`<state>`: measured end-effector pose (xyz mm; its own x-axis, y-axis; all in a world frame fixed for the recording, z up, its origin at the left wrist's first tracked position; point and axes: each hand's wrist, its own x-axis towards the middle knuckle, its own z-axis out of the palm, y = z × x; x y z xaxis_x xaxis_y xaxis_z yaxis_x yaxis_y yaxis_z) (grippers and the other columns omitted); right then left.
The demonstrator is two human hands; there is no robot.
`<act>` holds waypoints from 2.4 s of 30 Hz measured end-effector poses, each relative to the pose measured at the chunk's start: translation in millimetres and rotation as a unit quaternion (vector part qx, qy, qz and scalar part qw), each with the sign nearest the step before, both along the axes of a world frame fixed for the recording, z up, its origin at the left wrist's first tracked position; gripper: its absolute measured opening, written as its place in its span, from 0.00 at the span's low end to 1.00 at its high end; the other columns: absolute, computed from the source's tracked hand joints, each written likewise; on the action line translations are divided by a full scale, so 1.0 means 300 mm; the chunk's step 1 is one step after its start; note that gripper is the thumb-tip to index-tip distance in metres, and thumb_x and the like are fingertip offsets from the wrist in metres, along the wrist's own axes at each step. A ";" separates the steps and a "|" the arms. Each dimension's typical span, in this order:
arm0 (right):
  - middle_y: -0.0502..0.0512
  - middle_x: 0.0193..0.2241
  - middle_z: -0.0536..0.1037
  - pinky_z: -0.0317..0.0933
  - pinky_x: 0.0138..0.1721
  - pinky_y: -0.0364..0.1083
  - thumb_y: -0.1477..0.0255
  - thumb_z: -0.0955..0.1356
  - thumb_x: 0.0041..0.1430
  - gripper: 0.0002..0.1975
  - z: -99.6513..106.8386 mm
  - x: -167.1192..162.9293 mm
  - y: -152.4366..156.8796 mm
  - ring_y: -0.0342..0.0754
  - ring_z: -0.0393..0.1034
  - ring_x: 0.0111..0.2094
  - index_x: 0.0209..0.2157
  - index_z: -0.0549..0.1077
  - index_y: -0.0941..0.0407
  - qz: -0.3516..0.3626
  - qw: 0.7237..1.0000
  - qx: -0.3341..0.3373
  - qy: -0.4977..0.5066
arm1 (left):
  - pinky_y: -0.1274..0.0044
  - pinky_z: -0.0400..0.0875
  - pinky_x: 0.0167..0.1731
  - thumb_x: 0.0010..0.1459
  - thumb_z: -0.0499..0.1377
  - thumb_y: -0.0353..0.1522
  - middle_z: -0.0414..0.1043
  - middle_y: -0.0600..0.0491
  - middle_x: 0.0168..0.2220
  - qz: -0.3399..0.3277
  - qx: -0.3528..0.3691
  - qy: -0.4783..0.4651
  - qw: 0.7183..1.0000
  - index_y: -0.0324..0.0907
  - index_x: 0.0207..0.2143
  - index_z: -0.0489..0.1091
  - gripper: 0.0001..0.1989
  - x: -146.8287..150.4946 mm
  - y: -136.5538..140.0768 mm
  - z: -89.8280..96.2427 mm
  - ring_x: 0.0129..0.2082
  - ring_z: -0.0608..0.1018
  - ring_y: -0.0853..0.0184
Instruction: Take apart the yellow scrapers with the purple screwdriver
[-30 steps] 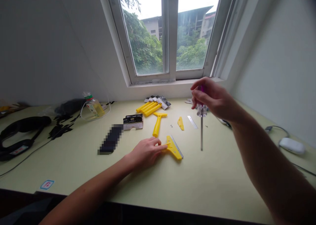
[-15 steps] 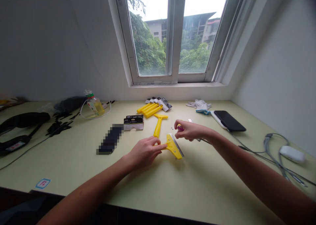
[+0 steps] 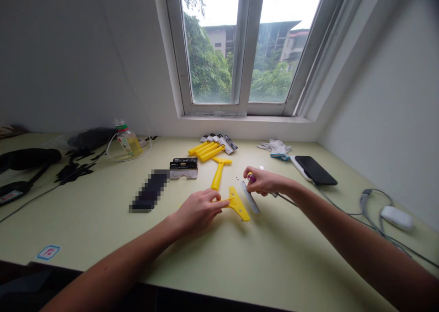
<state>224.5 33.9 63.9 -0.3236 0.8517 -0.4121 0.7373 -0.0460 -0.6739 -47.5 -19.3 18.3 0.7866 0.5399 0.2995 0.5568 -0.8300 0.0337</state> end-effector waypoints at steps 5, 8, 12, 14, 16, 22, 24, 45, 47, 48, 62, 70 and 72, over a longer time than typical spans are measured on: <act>0.43 0.22 0.65 0.52 0.16 0.39 0.76 0.70 0.51 0.26 0.051 0.170 0.114 0.37 0.56 0.16 0.50 0.58 0.57 -0.080 0.991 0.055 -0.096 | 0.77 0.68 0.34 0.64 0.54 0.30 0.71 0.52 0.41 -0.001 -0.010 0.002 1.000 0.51 0.53 0.69 0.16 0.003 0.001 0.002 0.37 0.73 0.67; 0.43 0.21 0.67 0.52 0.16 0.39 0.77 0.71 0.51 0.27 0.059 0.228 0.201 0.38 0.58 0.16 0.52 0.60 0.60 -0.110 0.979 0.044 -0.165 | 0.77 0.68 0.34 0.63 0.55 0.29 0.71 0.52 0.41 -0.005 -0.007 0.002 1.000 0.51 0.53 0.69 0.16 0.003 0.000 0.000 0.36 0.73 0.67; 0.52 0.30 0.74 0.64 0.24 0.42 0.71 0.69 0.60 0.17 0.028 0.214 0.280 0.41 0.68 0.25 0.50 0.67 0.61 -0.118 0.965 0.006 -0.233 | 0.77 0.69 0.34 0.63 0.54 0.29 0.71 0.52 0.40 -0.007 -0.003 -0.001 1.000 0.51 0.54 0.68 0.17 0.000 0.000 -0.002 0.36 0.73 0.67; 0.55 0.41 0.75 0.70 0.34 0.47 0.67 0.67 0.63 0.15 0.008 0.196 0.297 0.45 0.72 0.35 0.49 0.69 0.59 -0.117 0.960 -0.010 -0.255 | 0.76 0.68 0.34 0.64 0.54 0.29 0.71 0.52 0.40 -0.007 -0.003 -0.001 1.000 0.51 0.54 0.68 0.17 -0.001 0.000 -0.001 0.36 0.73 0.67; 0.57 0.47 0.73 0.70 0.41 0.51 0.65 0.66 0.64 0.16 -0.008 0.188 0.303 0.48 0.72 0.42 0.51 0.70 0.58 -0.116 0.955 -0.022 -0.271 | 0.76 0.68 0.33 0.64 0.54 0.30 0.71 0.52 0.40 -0.008 -0.004 -0.001 1.000 0.51 0.53 0.68 0.16 -0.001 -0.001 0.002 0.36 0.73 0.67; 0.58 0.49 0.73 0.69 0.44 0.54 0.65 0.67 0.64 0.18 -0.038 0.213 0.306 0.50 0.71 0.45 0.52 0.69 0.58 -0.108 0.947 -0.030 -0.300 | 0.77 0.68 0.33 0.64 0.54 0.30 0.71 0.52 0.40 -0.011 -0.005 -0.003 1.000 0.50 0.53 0.69 0.16 0.003 -0.006 0.008 0.35 0.73 0.67; 0.58 0.48 0.73 0.70 0.42 0.52 0.65 0.67 0.64 0.17 -0.045 0.220 0.308 0.49 0.72 0.43 0.51 0.69 0.58 -0.104 0.946 -0.027 -0.305 | 0.77 0.69 0.34 0.64 0.54 0.30 0.71 0.52 0.39 -0.012 -0.004 -0.002 1.000 0.50 0.52 0.69 0.15 0.003 -0.006 0.008 0.36 0.73 0.67; 0.51 0.34 0.75 0.61 0.33 0.42 0.63 0.65 0.58 0.13 0.103 0.156 -0.035 0.45 0.69 0.33 0.44 0.69 0.51 0.094 0.967 0.207 -0.116 | 0.74 0.72 0.37 0.67 0.50 0.30 0.75 0.49 0.41 -0.040 -0.056 -0.023 0.997 0.46 0.55 0.67 0.16 0.019 -0.030 0.025 0.38 0.76 0.65; 0.51 0.32 0.75 0.59 0.31 0.43 0.63 0.64 0.58 0.14 0.093 0.140 -0.107 0.46 0.69 0.30 0.45 0.69 0.50 0.118 0.963 0.204 -0.133 | 0.74 0.72 0.39 0.67 0.50 0.30 0.75 0.49 0.43 -0.043 -0.091 -0.042 0.994 0.45 0.55 0.67 0.16 0.029 -0.029 0.038 0.40 0.76 0.65; 0.51 0.31 0.75 0.58 0.29 0.43 0.62 0.64 0.59 0.14 0.083 0.137 -0.133 0.46 0.68 0.29 0.45 0.68 0.50 0.115 0.961 0.200 -0.152 | 0.74 0.72 0.40 0.67 0.50 0.30 0.75 0.48 0.43 -0.041 -0.109 -0.049 0.992 0.45 0.55 0.67 0.16 0.034 -0.026 0.045 0.40 0.76 0.65; 0.58 0.42 0.77 0.65 0.40 0.48 0.67 0.67 0.58 0.12 -0.037 0.021 -0.182 0.53 0.73 0.41 0.44 0.74 0.51 0.202 0.933 0.269 -0.130 | 0.71 0.73 0.45 0.65 0.54 0.30 0.75 0.47 0.46 0.005 -0.151 -0.133 0.980 0.43 0.53 0.69 0.15 -0.021 0.005 0.084 0.43 0.77 0.64; 0.55 0.63 0.63 0.66 0.43 0.50 0.67 0.64 0.60 0.21 -0.043 0.031 -0.348 0.52 0.76 0.39 0.55 0.70 0.46 0.261 0.907 0.293 -0.154 | 0.71 0.73 0.46 0.66 0.53 0.28 0.73 0.46 0.50 -0.002 -0.104 -0.125 0.987 0.44 0.56 0.67 0.17 -0.114 -0.013 0.077 0.46 0.75 0.64; 0.56 0.64 0.62 0.66 0.42 0.50 0.67 0.64 0.59 0.25 -0.046 0.040 -0.373 0.51 0.77 0.38 0.58 0.67 0.46 0.270 0.903 0.294 -0.159 | 0.70 0.74 0.45 0.66 0.53 0.28 0.73 0.46 0.49 -0.006 -0.084 -0.112 0.990 0.43 0.56 0.67 0.17 -0.119 -0.014 0.063 0.45 0.76 0.64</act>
<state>236.7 -77.9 50.3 -0.7020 0.7071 -0.0854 0.7059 0.6748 -0.2154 -83.0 -23.7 37.3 0.7174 0.5874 0.3744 0.5089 -0.8090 0.2942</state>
